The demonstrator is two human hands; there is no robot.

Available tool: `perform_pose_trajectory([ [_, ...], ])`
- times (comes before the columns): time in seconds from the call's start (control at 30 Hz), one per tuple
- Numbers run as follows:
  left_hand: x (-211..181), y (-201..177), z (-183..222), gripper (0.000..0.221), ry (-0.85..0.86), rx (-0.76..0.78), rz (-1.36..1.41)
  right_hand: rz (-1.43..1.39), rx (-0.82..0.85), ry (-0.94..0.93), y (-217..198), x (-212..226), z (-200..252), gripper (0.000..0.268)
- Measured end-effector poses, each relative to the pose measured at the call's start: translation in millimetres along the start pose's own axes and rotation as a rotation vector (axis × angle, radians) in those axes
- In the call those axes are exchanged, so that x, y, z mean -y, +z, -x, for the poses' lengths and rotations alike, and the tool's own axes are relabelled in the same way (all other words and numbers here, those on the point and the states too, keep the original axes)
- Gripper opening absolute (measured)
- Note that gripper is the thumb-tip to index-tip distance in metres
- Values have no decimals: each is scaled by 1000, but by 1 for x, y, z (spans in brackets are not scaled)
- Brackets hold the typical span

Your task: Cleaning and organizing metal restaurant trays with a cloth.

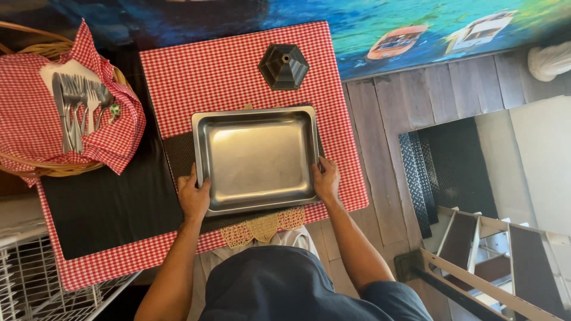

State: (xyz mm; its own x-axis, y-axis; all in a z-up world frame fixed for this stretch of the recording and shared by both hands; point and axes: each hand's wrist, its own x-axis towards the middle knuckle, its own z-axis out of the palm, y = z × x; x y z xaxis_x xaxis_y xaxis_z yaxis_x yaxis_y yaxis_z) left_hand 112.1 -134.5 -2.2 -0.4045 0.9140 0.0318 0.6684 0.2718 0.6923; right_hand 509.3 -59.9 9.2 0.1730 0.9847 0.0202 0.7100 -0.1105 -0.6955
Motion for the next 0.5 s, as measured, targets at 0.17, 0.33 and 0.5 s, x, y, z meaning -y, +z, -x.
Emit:
perform_pose_trajectory([
  [0.17, -2, 1, 4, 65, -15, -7, -24, 11, 4, 28, 3, 6, 3, 37],
  [0.33, -14, 7, 8, 67, -88, 41, 15, -52, 49, 154, -5, -1, 8, 40],
  [0.5, 8, 12, 16, 34, -226, 74, 158, -173, 364, 371, -11, -26, 33, 33],
])
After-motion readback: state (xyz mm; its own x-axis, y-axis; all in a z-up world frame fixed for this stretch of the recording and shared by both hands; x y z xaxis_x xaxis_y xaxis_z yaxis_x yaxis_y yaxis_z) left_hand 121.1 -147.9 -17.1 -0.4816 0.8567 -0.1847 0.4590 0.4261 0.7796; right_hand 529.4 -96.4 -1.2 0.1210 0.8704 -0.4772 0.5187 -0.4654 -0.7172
